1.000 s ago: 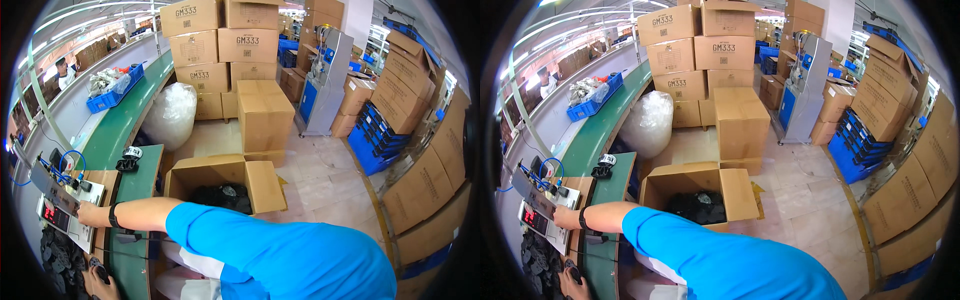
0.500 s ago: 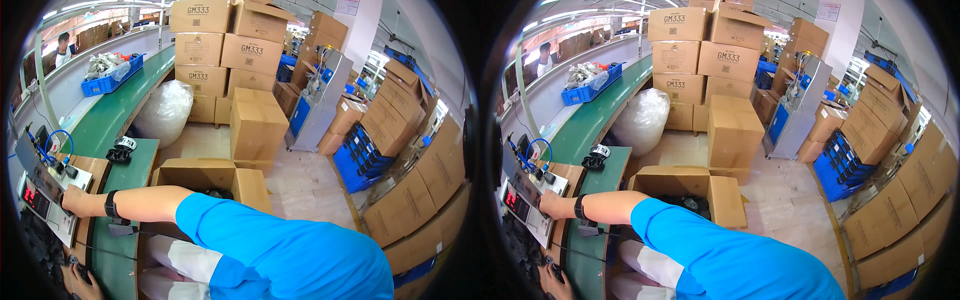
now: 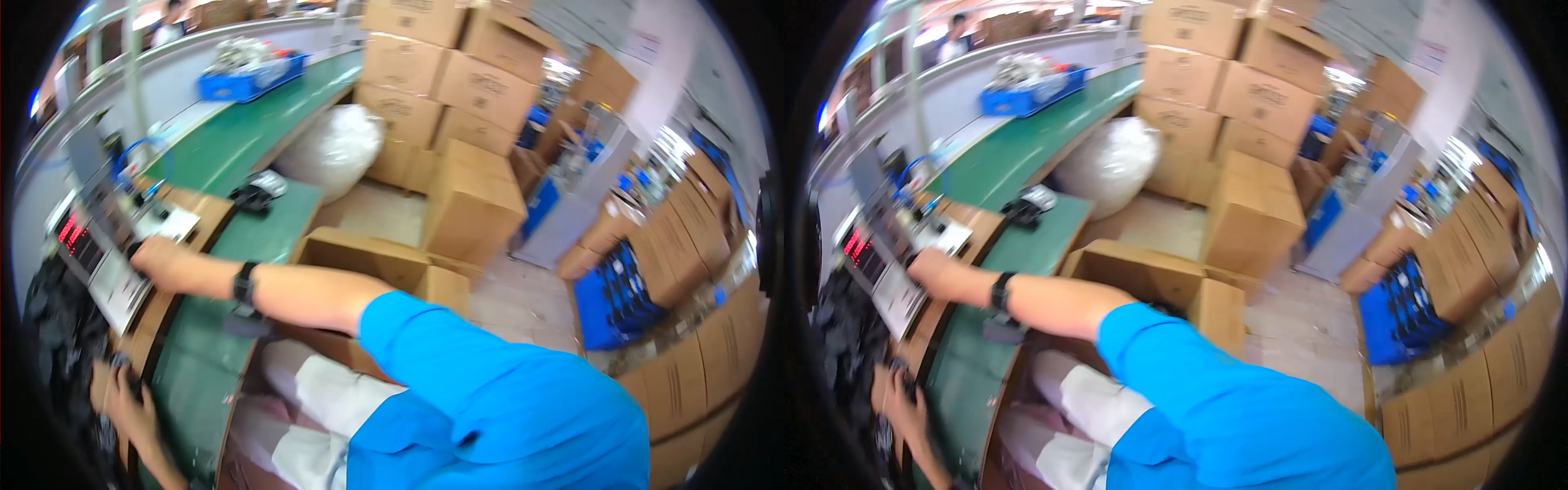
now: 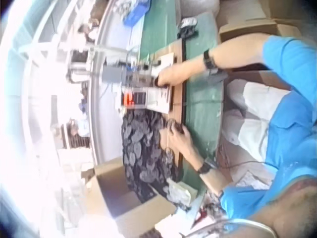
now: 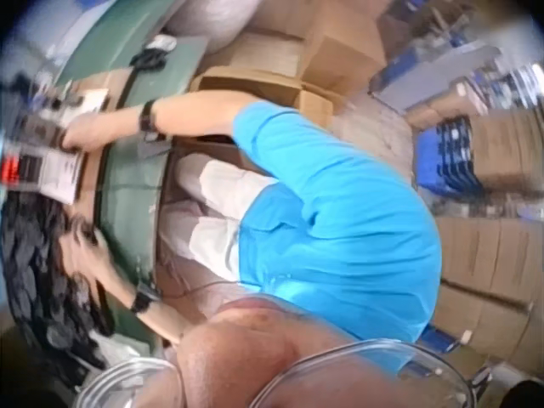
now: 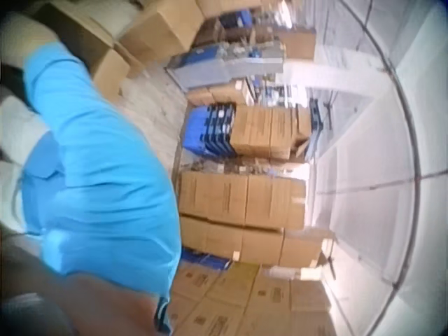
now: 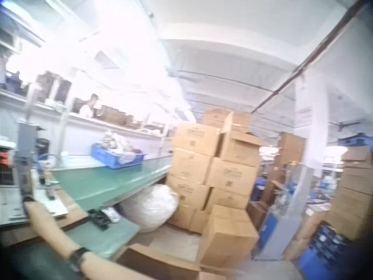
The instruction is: Use a specialized press machine to assemble or test black plastic electronic components at a factory workstation.
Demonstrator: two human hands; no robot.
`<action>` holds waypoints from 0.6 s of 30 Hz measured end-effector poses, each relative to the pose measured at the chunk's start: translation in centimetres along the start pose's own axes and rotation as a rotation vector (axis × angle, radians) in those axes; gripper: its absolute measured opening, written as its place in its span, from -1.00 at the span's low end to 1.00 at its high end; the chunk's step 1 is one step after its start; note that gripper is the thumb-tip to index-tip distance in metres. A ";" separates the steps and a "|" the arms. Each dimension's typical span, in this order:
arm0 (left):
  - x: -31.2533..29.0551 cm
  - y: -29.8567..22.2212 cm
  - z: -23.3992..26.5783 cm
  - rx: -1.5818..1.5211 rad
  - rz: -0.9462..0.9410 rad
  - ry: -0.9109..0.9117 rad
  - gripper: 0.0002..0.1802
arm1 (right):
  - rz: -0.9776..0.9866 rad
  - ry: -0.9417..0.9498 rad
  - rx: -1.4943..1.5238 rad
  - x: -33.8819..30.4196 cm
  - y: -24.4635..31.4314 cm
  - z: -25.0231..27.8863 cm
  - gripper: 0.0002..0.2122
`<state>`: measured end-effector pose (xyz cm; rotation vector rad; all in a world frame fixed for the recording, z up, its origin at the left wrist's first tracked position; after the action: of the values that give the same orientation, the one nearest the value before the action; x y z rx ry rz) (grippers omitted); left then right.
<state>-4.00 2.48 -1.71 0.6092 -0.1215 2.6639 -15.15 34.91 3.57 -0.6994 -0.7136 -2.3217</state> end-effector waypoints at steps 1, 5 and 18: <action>0.6 -1.4 1.5 -0.028 -0.003 -0.038 -0.46 | 0.023 -0.022 0.055 -0.3 0.0 1.2 -0.85; 1.2 -4.3 3.0 -0.137 0.034 -0.092 -0.56 | -0.049 0.051 0.036 -1.6 0.3 3.2 -0.74; -0.1 -3.1 3.4 -0.125 0.110 -0.085 -0.57 | -0.031 0.049 -0.017 -1.2 2.0 3.2 -0.76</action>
<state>-1.35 4.66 1.33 0.6931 -0.3521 2.7109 -12.02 36.07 5.77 -0.6414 -0.6885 -2.3674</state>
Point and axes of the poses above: each hand's wrist, its own x-axis towards the middle knuckle, its own z-axis out of the back of the hand, y = z × x, the point moved 2 cm from there along x, towards the middle knuckle, and after that the axes turned 11 degrees about x, right-handed, at the moved point
